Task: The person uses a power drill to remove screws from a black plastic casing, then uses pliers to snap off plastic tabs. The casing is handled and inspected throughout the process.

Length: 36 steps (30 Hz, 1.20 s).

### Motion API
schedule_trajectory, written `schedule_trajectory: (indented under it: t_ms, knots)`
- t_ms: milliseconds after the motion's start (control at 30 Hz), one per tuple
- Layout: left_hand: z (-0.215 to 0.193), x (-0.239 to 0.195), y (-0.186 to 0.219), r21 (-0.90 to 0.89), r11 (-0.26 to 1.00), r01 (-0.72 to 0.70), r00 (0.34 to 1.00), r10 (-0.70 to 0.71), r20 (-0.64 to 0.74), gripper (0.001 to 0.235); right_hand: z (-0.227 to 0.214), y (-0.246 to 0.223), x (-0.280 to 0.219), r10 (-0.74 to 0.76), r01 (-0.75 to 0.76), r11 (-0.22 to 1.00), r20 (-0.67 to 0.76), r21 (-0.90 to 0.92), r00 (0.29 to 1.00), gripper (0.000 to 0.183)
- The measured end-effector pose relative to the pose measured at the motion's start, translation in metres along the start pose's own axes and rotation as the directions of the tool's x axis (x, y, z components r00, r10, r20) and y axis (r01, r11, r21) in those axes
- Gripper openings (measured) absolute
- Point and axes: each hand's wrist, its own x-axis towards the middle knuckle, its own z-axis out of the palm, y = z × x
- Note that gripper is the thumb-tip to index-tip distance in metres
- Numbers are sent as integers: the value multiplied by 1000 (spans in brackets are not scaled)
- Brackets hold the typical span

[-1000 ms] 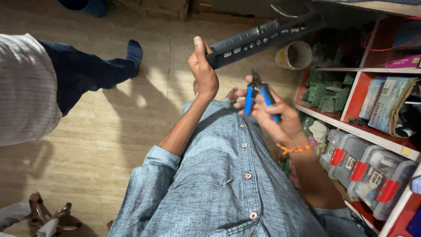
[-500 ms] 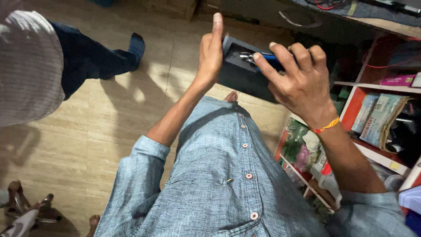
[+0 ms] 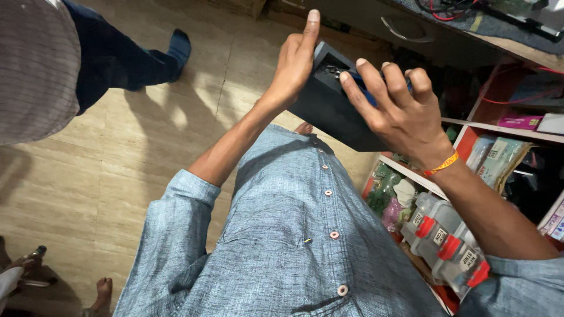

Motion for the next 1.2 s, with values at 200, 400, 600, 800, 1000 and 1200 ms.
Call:
schedule_trajectory:
  t_ms: [200,400,600,800,1000,1200]
  knots:
    - [7,4,-3,-19,1000,10,999,-10,36,78,-11,21,12,-79,83,994,-55,70,995,30]
    - [16,8,-3,20,1000,-17,993,15,121,78,-37,48,38,-204,199,972,30,127,979,37]
    - [20,3,3,-37,999,11,972,-2,234,75,-49,62,57,-258,217,961,269,173,928,56]
    - [30,-1,7,-155,987,43,936,14,351,73,-51,73,72,-291,251,957,447,148,846,59]
    - [38,-3,6,-177,984,-7,903,82,422,75,-45,79,93,-310,107,938,664,328,680,41]
    - [49,-5,-12,-236,972,14,886,98,453,74,-25,79,105,-336,120,938,772,325,540,36]
